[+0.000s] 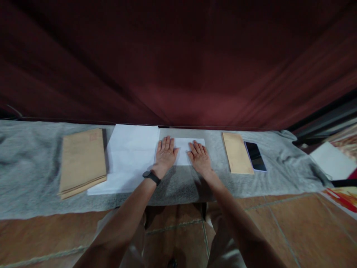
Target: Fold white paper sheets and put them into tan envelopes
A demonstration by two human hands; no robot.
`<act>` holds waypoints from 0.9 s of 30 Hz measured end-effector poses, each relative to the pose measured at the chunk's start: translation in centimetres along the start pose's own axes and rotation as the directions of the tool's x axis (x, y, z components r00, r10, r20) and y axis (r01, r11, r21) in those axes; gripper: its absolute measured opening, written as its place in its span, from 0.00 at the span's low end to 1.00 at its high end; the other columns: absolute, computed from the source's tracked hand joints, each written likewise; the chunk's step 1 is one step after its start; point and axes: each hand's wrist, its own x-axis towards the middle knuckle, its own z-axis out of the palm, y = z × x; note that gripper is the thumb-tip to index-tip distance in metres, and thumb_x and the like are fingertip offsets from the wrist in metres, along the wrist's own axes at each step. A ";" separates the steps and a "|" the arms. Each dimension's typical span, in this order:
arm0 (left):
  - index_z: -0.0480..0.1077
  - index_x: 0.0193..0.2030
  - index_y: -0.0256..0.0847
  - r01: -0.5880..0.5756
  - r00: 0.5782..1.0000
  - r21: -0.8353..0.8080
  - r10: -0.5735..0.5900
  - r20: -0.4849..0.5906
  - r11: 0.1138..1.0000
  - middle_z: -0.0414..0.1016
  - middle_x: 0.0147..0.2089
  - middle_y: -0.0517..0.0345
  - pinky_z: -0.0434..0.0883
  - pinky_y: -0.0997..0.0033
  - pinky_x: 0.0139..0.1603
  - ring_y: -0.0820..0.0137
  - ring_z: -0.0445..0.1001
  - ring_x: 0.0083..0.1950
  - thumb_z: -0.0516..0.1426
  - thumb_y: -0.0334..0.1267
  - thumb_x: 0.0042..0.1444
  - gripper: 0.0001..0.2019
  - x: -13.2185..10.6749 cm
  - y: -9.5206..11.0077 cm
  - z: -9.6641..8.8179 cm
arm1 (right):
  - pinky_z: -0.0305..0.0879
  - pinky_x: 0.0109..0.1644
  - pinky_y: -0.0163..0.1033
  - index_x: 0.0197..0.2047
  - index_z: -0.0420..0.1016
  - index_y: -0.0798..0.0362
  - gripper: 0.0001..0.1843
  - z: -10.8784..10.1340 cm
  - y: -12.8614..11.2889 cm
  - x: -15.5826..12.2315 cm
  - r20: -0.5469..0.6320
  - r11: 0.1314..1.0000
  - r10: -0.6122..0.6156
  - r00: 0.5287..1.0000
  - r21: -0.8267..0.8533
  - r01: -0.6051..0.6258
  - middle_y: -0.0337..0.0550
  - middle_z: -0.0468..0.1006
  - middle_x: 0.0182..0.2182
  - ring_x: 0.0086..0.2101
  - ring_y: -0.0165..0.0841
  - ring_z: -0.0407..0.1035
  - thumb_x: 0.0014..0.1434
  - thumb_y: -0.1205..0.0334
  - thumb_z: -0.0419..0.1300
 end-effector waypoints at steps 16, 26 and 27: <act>0.54 0.75 0.33 -0.194 0.980 -0.049 0.196 0.025 0.980 0.52 0.78 0.45 0.47 0.51 0.79 0.60 0.48 0.79 0.39 0.45 0.72 0.30 -1.5 3.2 0.8 | 0.48 0.73 0.54 0.74 0.59 0.50 0.28 0.1 0.1 0.0 0.014 1.000 0.008 1.000 0.006 -0.008 0.48 0.57 0.73 0.70 0.45 0.55 0.74 0.55 0.46; 0.53 0.76 0.35 -0.113 0.992 0.008 0.112 0.054 0.994 0.51 0.78 0.46 0.47 0.50 0.78 0.59 0.48 0.79 0.38 0.46 0.72 0.30 -1.6 2.0 0.5 | 0.48 0.72 0.55 0.74 0.59 0.54 0.31 -0.3 2.2 -0.2 0.008 0.997 0.083 0.997 0.002 -0.083 0.52 0.58 0.73 0.70 0.47 0.54 0.75 0.49 0.45; 0.53 0.76 0.35 -0.104 0.993 0.011 0.104 0.053 0.994 0.51 0.78 0.46 0.47 0.50 0.78 0.58 0.48 0.79 0.38 0.46 0.72 0.30 -1.7 1.9 0.6 | 0.48 0.72 0.55 0.74 0.58 0.54 0.31 -0.3 2.5 -0.2 0.006 0.995 0.101 0.995 0.000 -0.101 0.53 0.58 0.73 0.70 0.47 0.54 0.75 0.49 0.45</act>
